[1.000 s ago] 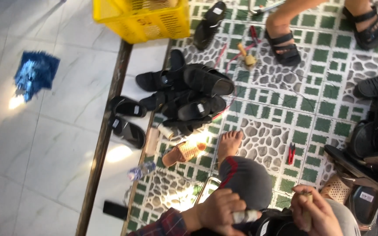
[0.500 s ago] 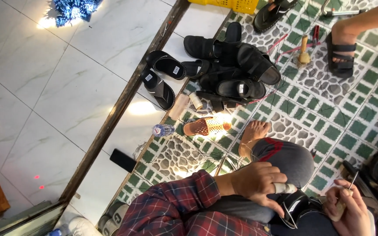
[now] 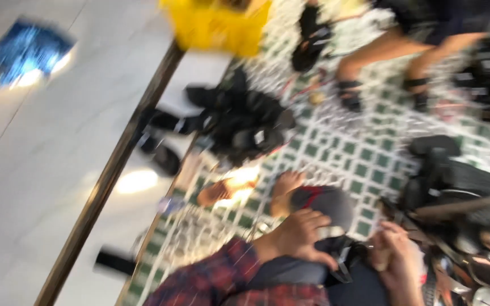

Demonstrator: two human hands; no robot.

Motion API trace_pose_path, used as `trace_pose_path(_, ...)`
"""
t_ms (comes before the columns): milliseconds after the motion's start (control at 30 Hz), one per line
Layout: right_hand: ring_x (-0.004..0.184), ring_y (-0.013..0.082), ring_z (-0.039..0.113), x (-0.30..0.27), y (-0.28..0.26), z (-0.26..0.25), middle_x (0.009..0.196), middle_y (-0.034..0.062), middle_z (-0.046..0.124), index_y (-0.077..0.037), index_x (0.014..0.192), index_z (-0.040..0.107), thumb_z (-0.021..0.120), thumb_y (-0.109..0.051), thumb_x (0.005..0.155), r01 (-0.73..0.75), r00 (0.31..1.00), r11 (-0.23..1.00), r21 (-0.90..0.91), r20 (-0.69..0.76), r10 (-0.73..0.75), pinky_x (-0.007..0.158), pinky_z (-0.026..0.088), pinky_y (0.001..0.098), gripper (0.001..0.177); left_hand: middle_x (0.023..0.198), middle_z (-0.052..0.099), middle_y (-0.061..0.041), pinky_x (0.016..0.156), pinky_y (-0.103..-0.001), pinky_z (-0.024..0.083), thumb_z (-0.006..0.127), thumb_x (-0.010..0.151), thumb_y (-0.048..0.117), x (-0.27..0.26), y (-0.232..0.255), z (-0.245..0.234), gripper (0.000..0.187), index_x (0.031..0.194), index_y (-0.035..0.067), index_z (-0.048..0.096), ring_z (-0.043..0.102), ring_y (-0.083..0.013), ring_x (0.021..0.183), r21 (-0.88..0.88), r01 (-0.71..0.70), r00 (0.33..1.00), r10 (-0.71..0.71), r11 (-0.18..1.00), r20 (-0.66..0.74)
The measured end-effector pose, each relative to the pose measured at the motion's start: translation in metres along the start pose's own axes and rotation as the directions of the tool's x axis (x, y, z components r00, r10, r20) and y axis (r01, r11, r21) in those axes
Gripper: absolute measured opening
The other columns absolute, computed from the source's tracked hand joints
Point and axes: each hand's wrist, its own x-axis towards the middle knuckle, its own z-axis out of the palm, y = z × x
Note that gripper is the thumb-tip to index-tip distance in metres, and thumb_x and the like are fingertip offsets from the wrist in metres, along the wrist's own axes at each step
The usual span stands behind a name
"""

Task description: The person sits on the floor and sews a black slip-on shoe using a needle and thread. They pull the thread through the shoe's sole and upper, occasionally adjusting the shoe's position on their lap. The person also picks up and handles other shoes from a pile on the floor.

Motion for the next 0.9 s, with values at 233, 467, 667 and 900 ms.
trace_pose_path(233, 0.036, 0.0214, 0.038, -0.022, -0.029, 0.030, 0.059, 0.0156, 0.044, -0.001, 0.115, 0.057, 0.057, -0.008, 0.089, -0.103, 0.988, 0.994, 0.046, 0.122, 0.096, 0.030, 0.028, 0.0296, 0.027, 0.081, 0.048, -0.009, 0.067, -0.040, 0.040, 0.060, 0.075, 0.067, 0.013, 0.005, -0.006, 0.066, 0.095, 0.004, 0.060, 0.052, -0.0291, 0.072, -0.013, 0.067, 0.993, -0.065, 0.998, 0.096)
trace_pose_path(467, 0.031, 0.0166, 0.035, -0.041, -0.058, 0.031, 0.055, 0.0124, 0.044, 0.002, 0.115, 0.055, 0.055, -0.007, 0.092, -0.125, 0.974, 0.991, 0.040, 0.194, 0.115, 0.031, 0.028, 0.0246, 0.024, 0.087, 0.052, -0.005, 0.066, -0.039, 0.044, 0.061, 0.075, 0.072, 0.014, 0.002, 0.012, 0.071, 0.107, 0.009, 0.067, 0.055, -0.0250, 0.073, -0.003, 0.189, 0.967, -0.186, 0.982, 0.172)
trace_pose_path(667, 0.032, 0.0156, 0.036, -0.057, -0.056, 0.029, 0.053, 0.0121, 0.043, 0.002, 0.114, 0.057, 0.056, -0.007, 0.092, -0.101, 0.966, 0.991, 0.092, 0.248, 0.076, 0.032, 0.029, 0.0232, 0.024, 0.092, 0.057, -0.008, 0.072, -0.040, 0.047, 0.071, 0.071, 0.068, 0.000, -0.002, 0.021, 0.074, 0.113, 0.007, 0.066, 0.058, -0.0260, 0.077, 0.014, 0.172, 0.968, -0.172, 0.985, 0.181)
trace_pose_path(900, 0.028, 0.0083, 0.033, -0.069, -0.066, 0.047, 0.040, 0.0024, 0.040, -0.005, 0.112, 0.058, 0.058, -0.017, 0.092, 0.024, 0.971, 0.995, -0.101, 0.237, 0.001, 0.028, 0.020, 0.0217, 0.024, 0.094, 0.058, -0.010, 0.075, -0.043, 0.047, 0.073, 0.070, 0.066, -0.014, -0.002, 0.019, 0.076, 0.120, 0.009, 0.065, 0.058, -0.0306, 0.080, 0.109, 0.138, 0.971, -0.156, 0.984, 0.178)
